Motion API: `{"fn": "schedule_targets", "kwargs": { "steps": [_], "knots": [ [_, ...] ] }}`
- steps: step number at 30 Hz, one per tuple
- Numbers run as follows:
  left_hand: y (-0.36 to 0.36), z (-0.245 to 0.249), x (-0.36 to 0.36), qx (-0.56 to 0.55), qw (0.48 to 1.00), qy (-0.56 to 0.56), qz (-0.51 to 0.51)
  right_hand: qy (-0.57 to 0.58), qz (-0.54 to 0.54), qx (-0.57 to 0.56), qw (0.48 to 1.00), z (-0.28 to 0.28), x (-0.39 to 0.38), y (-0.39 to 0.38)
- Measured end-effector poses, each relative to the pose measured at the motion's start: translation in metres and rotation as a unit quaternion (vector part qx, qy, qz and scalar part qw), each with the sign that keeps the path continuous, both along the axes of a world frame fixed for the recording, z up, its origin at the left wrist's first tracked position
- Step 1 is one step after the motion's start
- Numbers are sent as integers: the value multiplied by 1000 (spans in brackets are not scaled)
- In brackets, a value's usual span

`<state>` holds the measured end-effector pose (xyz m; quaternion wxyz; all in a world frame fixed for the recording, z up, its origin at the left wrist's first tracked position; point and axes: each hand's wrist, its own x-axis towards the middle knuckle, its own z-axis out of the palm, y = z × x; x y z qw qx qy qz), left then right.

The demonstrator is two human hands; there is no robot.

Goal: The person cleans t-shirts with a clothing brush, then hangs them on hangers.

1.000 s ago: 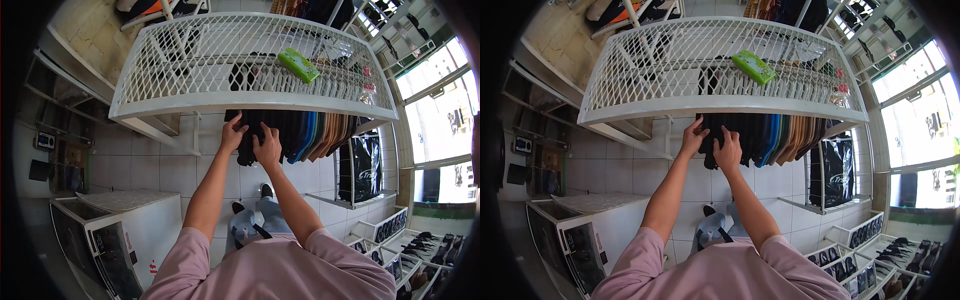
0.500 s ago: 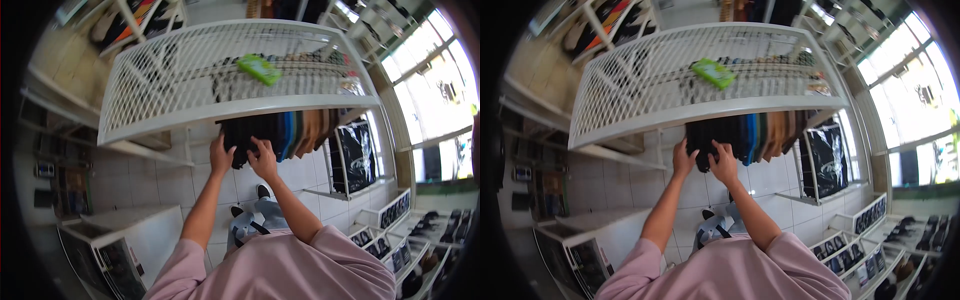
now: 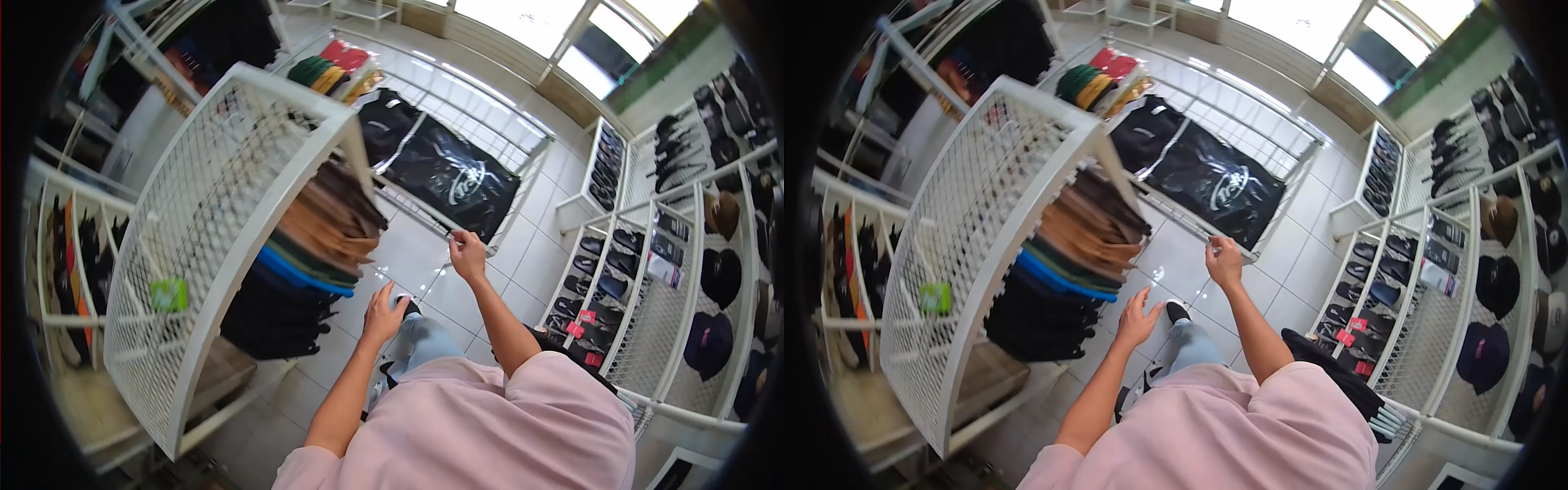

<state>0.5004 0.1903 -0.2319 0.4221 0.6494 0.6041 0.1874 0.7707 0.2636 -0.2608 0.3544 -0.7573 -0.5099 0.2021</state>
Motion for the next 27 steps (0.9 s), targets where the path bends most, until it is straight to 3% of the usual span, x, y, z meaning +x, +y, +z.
{"fn": "schedule_targets", "kwargs": {
  "steps": [4,8,11,15,18,21,22,27],
  "knots": [
    [93,3,75,-58,994,-72,-56,3,-57,-14,998,-29,69,62],
    [167,-20,144,-143,983,-109,-29,-76,-44,-34,996,-40,124,137],
    [192,-67,176,-132,985,-114,1,-144,-33,-80,986,-53,164,190],
    [201,-96,191,-263,948,-168,66,-264,-46,-79,960,-87,200,238],
    [202,-89,192,-323,910,-231,114,-234,3,-163,958,-67,212,247],
    [200,-86,190,-351,891,-252,138,-165,57,-121,977,-57,215,242],
    [200,-87,189,-357,886,-260,140,-199,43,-38,978,-62,209,239],
    [189,-81,185,-382,870,-278,143,-103,64,-88,989,-39,196,228]
  ]
}}
